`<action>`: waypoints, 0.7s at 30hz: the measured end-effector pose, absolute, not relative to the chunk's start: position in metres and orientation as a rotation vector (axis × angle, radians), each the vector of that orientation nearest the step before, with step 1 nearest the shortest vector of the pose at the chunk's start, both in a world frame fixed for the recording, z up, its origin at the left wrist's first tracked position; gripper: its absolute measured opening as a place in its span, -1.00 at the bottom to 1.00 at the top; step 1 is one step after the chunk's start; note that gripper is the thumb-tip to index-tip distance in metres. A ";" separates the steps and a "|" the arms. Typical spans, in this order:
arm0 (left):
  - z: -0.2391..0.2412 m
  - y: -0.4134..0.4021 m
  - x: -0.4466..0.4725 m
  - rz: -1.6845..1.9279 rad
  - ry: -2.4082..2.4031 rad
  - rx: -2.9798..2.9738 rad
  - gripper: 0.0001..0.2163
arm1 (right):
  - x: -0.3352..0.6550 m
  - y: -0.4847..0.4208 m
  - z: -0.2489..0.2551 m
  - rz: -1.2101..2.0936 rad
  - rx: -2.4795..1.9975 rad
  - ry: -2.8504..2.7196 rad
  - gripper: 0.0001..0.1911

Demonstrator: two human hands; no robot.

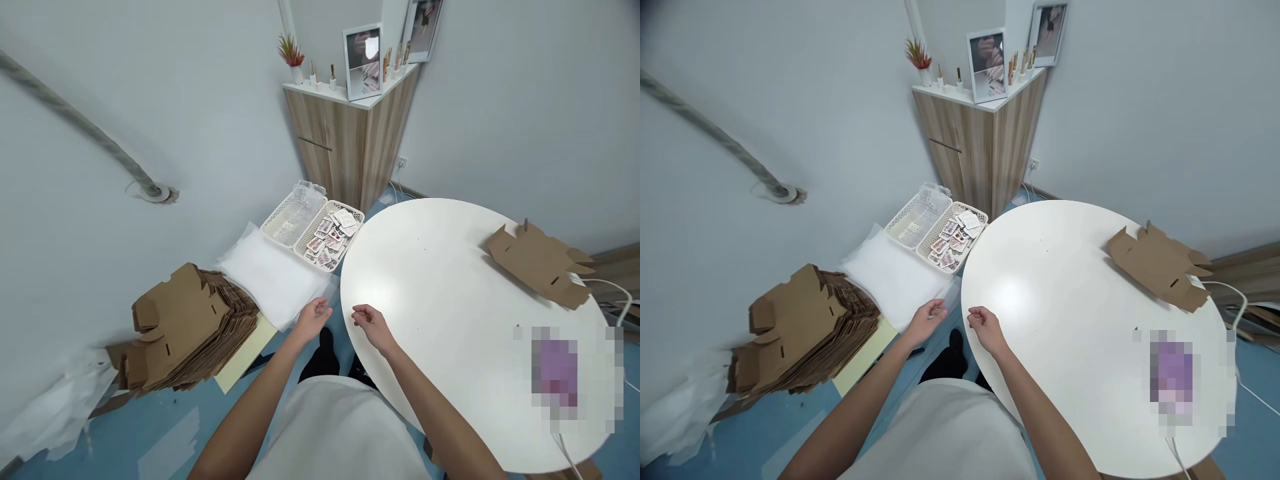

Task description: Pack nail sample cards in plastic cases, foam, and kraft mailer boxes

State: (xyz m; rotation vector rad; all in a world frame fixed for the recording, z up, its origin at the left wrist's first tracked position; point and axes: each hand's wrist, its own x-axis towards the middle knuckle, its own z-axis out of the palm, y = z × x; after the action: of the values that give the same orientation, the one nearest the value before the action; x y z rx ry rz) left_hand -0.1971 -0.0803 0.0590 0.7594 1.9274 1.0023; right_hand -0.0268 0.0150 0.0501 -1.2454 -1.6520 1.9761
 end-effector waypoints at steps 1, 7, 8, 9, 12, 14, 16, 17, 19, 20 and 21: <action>0.058 -0.076 -0.200 1.011 1.938 0.764 -0.63 | -0.034 0.018 0.049 1.993 -1.234 -1.651 -0.66; 0.052 -0.042 -0.238 1.140 2.021 0.752 -0.65 | -0.095 0.043 0.047 1.947 -1.198 -1.686 -0.72; 0.052 -0.034 -0.248 1.166 2.009 0.713 -0.65 | -0.107 0.049 0.047 1.930 -1.212 -1.702 -0.72; 0.051 -0.025 -0.258 1.189 1.991 0.669 -0.65 | -0.119 0.055 0.047 1.917 -1.231 -1.715 -0.72; 0.047 0.003 -0.291 1.231 1.921 0.548 -0.61 | -0.157 0.074 0.043 1.895 -1.307 -1.720 -0.70; 0.041 0.021 -0.310 1.236 1.871 0.483 -0.57 | -0.182 0.086 0.036 1.900 -1.350 -1.674 -0.70; 0.032 0.039 -0.326 1.206 1.825 0.435 -0.54 | -0.206 0.097 0.025 1.921 -1.387 -1.583 -0.71; 0.028 0.047 -0.333 1.186 1.809 0.425 -0.53 | -0.216 0.101 0.018 1.931 -1.409 -1.526 -0.71; 0.019 0.062 -0.341 1.143 1.796 0.426 -0.54 | -0.235 0.109 0.002 1.919 -1.472 -1.424 -0.68; 0.016 0.069 -0.344 1.116 1.806 0.427 -0.56 | -0.242 0.112 -0.005 1.889 -1.507 -1.394 -0.66; 0.013 0.074 -0.347 1.084 1.827 0.423 -0.59 | -0.248 0.114 -0.013 1.852 -1.539 -1.385 -0.63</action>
State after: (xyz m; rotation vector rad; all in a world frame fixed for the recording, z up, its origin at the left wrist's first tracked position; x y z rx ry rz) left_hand -0.3468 0.0743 0.0130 0.4231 1.8266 1.0842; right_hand -0.2475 0.1143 -0.0128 -1.5385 -1.3848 1.8516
